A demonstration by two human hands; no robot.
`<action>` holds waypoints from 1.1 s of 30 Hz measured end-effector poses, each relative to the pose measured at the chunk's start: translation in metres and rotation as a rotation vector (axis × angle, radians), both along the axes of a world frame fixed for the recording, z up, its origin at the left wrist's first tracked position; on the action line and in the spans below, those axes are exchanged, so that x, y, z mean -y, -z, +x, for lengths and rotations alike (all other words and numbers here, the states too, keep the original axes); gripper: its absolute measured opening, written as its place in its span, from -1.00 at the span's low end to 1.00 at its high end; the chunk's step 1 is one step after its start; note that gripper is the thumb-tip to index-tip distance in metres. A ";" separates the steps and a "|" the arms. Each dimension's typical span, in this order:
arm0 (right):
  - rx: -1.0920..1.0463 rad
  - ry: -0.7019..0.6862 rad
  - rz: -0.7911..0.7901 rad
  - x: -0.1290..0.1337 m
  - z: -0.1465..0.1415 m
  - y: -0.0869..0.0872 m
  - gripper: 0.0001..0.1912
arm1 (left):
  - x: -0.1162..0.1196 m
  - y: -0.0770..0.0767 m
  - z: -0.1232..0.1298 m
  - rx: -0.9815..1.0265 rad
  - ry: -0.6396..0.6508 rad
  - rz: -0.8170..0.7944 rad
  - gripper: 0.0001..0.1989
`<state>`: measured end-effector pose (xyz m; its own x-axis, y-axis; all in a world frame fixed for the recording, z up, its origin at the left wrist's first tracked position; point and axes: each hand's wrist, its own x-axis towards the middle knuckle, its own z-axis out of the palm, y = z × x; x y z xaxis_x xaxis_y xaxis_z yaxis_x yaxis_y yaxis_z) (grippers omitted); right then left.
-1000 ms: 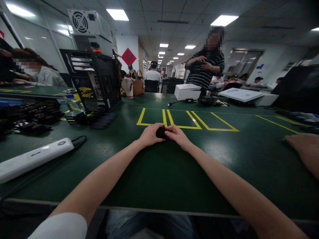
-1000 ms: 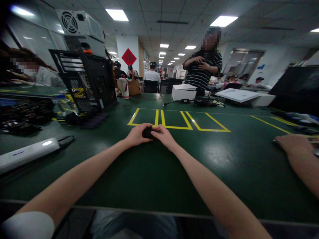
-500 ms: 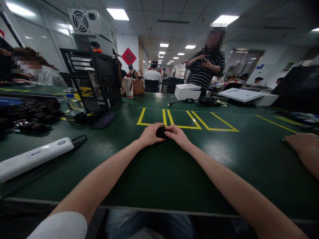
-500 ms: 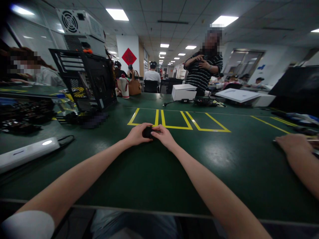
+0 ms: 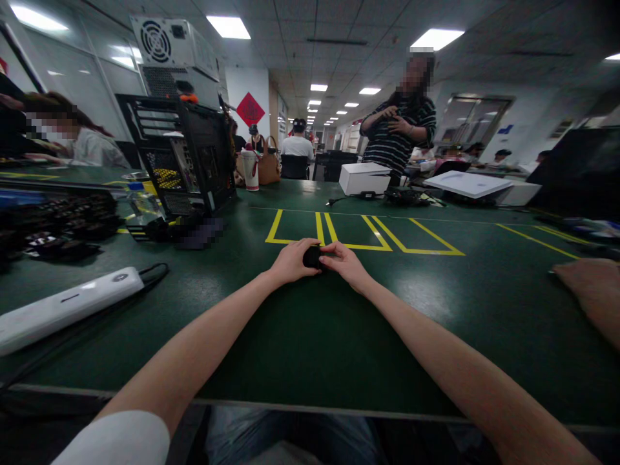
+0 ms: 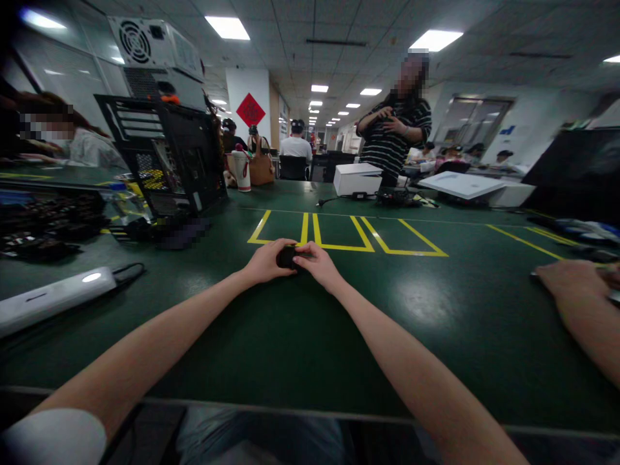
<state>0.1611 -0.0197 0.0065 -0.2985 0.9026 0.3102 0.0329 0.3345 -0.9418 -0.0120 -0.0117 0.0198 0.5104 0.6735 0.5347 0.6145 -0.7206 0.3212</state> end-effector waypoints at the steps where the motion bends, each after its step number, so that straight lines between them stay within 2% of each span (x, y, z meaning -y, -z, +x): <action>1: 0.000 0.015 0.003 -0.001 0.000 0.001 -0.73 | 0.000 0.000 0.000 0.000 0.000 0.001 -0.39; 6: 0.016 0.001 -0.034 -0.005 0.002 0.003 -0.62 | 0.001 -0.002 0.000 -0.005 0.005 0.000 -0.39; 9: 0.006 -0.023 -0.016 -0.003 0.002 0.003 -0.66 | 0.001 -0.002 -0.001 -0.010 0.003 0.000 -0.39; 13: -0.001 0.018 -0.019 0.000 0.001 0.003 -0.76 | 0.001 -0.002 -0.001 -0.016 -0.001 -0.007 -0.39; 19: 0.056 0.028 -0.056 0.001 0.001 -0.001 -0.65 | 0.002 -0.002 -0.001 -0.009 -0.002 -0.012 -0.39; 25: -0.010 -0.024 -0.016 0.004 0.000 0.000 -0.69 | 0.001 -0.001 -0.001 0.005 0.000 -0.001 -0.40; 29: -0.012 0.015 -0.023 0.002 -0.002 0.000 -0.77 | -0.001 0.001 0.000 0.003 0.001 0.011 -0.38; 33: 0.005 0.039 -0.049 0.000 -0.001 -0.002 -0.67 | -0.002 0.002 0.000 0.010 0.002 0.010 -0.38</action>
